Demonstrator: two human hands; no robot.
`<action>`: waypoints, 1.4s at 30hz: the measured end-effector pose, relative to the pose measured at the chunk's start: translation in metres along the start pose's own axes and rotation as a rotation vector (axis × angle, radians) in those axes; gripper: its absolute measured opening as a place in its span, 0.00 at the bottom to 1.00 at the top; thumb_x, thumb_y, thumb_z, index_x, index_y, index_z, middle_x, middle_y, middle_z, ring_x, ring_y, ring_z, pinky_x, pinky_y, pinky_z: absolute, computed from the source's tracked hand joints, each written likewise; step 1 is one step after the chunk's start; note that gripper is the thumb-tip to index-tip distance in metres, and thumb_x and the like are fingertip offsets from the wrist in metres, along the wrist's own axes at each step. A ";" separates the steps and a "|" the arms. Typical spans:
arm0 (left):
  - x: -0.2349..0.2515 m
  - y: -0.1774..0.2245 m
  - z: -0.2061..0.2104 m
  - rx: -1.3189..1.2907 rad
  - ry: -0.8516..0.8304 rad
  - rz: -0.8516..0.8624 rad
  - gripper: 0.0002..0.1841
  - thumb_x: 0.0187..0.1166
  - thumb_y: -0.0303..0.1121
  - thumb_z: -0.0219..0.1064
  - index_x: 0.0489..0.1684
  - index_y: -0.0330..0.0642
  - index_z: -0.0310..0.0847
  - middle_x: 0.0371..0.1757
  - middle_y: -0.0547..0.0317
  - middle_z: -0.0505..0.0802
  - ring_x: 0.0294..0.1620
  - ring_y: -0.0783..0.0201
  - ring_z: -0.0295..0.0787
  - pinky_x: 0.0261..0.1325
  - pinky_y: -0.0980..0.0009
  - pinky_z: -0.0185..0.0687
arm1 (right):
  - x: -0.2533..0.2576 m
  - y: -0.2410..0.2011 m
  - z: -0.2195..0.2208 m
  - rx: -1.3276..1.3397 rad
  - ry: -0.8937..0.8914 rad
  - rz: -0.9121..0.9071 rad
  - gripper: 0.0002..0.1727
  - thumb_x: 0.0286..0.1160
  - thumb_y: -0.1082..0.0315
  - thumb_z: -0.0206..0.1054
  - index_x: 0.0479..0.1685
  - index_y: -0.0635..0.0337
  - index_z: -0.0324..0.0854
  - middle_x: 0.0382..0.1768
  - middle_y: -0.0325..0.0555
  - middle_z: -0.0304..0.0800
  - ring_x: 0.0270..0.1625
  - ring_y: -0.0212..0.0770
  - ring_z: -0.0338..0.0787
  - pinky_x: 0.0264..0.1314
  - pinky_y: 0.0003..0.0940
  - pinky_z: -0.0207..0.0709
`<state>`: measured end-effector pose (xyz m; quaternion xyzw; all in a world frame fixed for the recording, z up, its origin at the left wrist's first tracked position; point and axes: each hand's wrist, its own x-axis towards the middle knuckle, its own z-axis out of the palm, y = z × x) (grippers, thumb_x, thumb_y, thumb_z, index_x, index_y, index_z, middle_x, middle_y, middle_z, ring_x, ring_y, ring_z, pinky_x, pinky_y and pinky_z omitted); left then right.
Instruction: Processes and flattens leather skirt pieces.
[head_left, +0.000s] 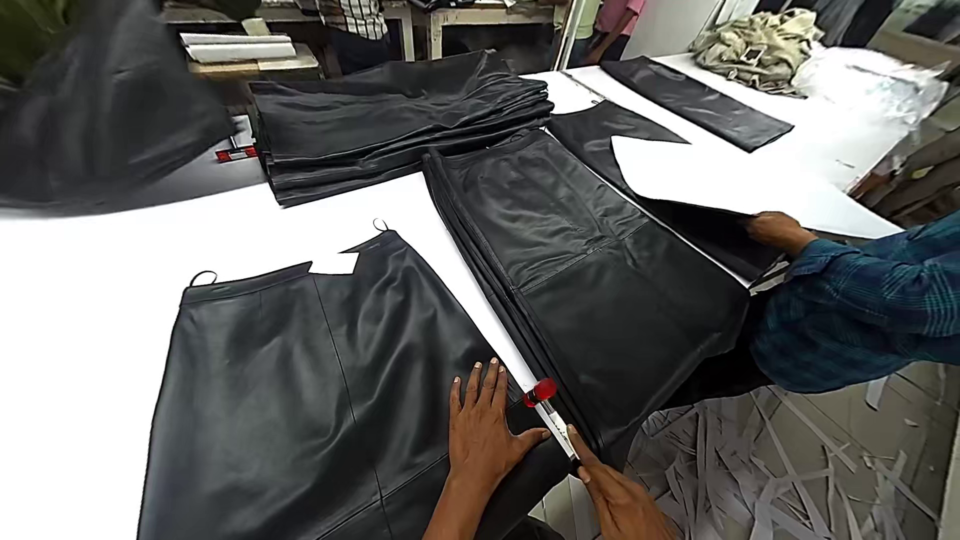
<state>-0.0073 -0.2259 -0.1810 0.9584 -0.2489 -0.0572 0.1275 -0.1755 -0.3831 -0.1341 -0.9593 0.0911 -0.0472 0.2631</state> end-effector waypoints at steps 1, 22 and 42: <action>0.001 0.000 0.000 0.000 0.002 0.000 0.67 0.51 0.93 0.41 0.92 0.53 0.62 0.95 0.69 0.60 0.96 0.56 0.47 0.93 0.39 0.36 | 0.001 -0.001 -0.004 0.027 0.037 -0.011 0.27 0.94 0.57 0.47 0.89 0.52 0.68 0.40 0.53 0.94 0.29 0.47 0.91 0.34 0.47 0.87; -0.001 -0.001 0.001 0.005 0.002 -0.001 0.68 0.51 0.93 0.43 0.92 0.52 0.61 0.95 0.70 0.60 0.97 0.57 0.46 0.93 0.40 0.36 | 0.013 -0.013 0.007 -0.104 -0.020 -0.009 0.27 0.93 0.56 0.47 0.89 0.42 0.68 0.30 0.50 0.89 0.23 0.49 0.88 0.24 0.48 0.83; 0.002 0.000 -0.002 -0.010 -0.017 -0.018 0.69 0.49 0.94 0.43 0.93 0.51 0.60 0.95 0.69 0.60 0.96 0.57 0.47 0.93 0.40 0.35 | 0.036 -0.017 0.005 -0.011 0.097 -0.050 0.28 0.94 0.55 0.44 0.88 0.49 0.69 0.34 0.48 0.93 0.25 0.45 0.89 0.28 0.44 0.85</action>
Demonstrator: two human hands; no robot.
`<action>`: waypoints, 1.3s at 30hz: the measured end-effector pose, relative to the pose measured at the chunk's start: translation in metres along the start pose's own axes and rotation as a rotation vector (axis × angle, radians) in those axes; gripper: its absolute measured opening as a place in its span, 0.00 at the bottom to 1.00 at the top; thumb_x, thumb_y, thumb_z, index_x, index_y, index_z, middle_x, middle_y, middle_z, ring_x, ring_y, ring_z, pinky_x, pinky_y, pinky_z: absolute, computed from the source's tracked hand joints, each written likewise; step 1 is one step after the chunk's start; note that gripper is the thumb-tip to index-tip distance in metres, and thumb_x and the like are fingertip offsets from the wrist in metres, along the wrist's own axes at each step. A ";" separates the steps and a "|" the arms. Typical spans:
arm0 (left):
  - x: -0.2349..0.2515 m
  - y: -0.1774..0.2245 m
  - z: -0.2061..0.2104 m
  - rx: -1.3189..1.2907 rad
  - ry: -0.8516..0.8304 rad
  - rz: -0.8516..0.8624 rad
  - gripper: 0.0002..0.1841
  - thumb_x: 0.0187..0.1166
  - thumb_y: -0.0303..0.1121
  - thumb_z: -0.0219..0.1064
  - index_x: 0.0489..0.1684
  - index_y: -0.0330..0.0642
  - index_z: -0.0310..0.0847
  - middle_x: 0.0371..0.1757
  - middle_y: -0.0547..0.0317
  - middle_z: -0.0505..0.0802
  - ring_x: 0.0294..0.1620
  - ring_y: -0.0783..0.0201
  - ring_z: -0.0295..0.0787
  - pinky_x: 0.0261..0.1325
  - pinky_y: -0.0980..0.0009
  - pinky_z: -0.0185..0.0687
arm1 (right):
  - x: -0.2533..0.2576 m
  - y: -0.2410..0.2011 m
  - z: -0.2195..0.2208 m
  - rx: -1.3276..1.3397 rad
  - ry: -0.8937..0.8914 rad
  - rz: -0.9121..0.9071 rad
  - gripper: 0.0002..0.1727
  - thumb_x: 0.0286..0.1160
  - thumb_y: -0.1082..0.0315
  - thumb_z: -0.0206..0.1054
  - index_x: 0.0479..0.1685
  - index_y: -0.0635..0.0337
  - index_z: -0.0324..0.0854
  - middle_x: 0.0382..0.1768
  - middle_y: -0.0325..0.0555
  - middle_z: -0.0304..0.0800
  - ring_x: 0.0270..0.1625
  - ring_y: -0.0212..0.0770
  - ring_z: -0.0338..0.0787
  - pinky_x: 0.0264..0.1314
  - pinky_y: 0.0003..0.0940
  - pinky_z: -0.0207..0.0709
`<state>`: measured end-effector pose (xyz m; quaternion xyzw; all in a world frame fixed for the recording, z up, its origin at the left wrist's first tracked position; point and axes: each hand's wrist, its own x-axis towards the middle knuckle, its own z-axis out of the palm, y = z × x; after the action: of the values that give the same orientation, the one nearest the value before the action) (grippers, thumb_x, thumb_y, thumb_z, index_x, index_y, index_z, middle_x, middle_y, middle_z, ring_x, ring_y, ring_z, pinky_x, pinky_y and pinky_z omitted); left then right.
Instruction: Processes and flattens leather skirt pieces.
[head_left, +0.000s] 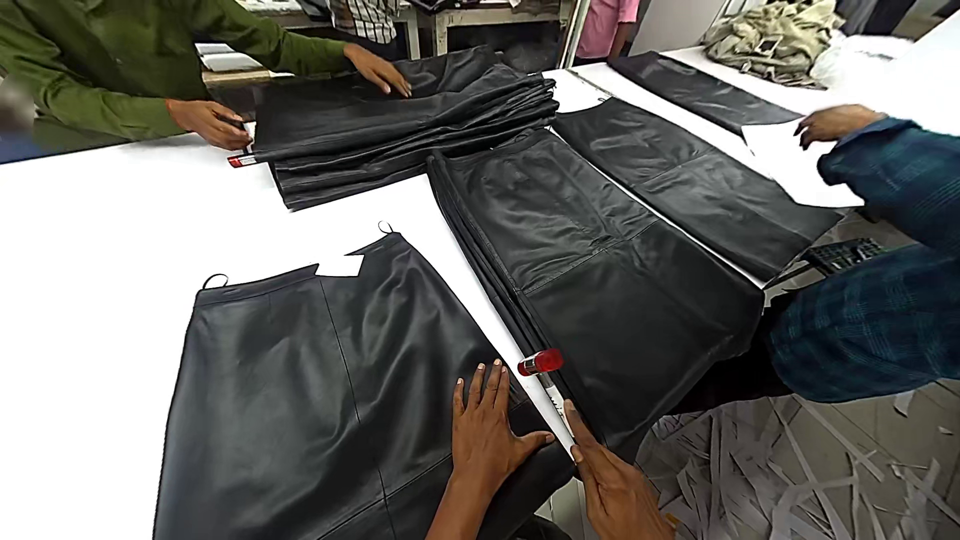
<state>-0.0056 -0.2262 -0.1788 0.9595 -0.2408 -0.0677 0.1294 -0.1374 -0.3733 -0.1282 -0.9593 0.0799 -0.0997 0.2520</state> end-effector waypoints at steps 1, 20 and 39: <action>-0.001 0.000 0.001 0.003 0.003 -0.001 0.69 0.49 0.94 0.43 0.93 0.51 0.59 0.95 0.69 0.60 0.96 0.57 0.47 0.93 0.40 0.35 | -0.001 0.003 0.002 -0.023 -0.067 0.028 0.28 0.94 0.54 0.43 0.89 0.46 0.68 0.34 0.49 0.93 0.26 0.49 0.90 0.29 0.48 0.85; 0.002 0.000 0.001 0.045 -0.005 0.006 0.71 0.47 0.95 0.42 0.93 0.50 0.58 0.96 0.68 0.59 0.97 0.54 0.45 0.93 0.39 0.34 | -0.033 0.013 -0.014 0.100 -0.032 0.046 0.28 0.95 0.57 0.47 0.89 0.55 0.67 0.37 0.54 0.92 0.27 0.46 0.88 0.31 0.45 0.85; 0.003 0.003 0.001 0.110 0.023 0.006 0.72 0.48 0.95 0.41 0.93 0.47 0.60 0.95 0.66 0.61 0.96 0.53 0.49 0.92 0.38 0.38 | -0.027 0.034 -0.024 0.326 0.015 0.069 0.29 0.96 0.57 0.45 0.88 0.62 0.65 0.43 0.54 0.94 0.29 0.39 0.88 0.37 0.37 0.86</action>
<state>-0.0042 -0.2306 -0.1791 0.9652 -0.2456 -0.0428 0.0796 -0.1723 -0.4086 -0.1288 -0.9016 0.0972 -0.1096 0.4069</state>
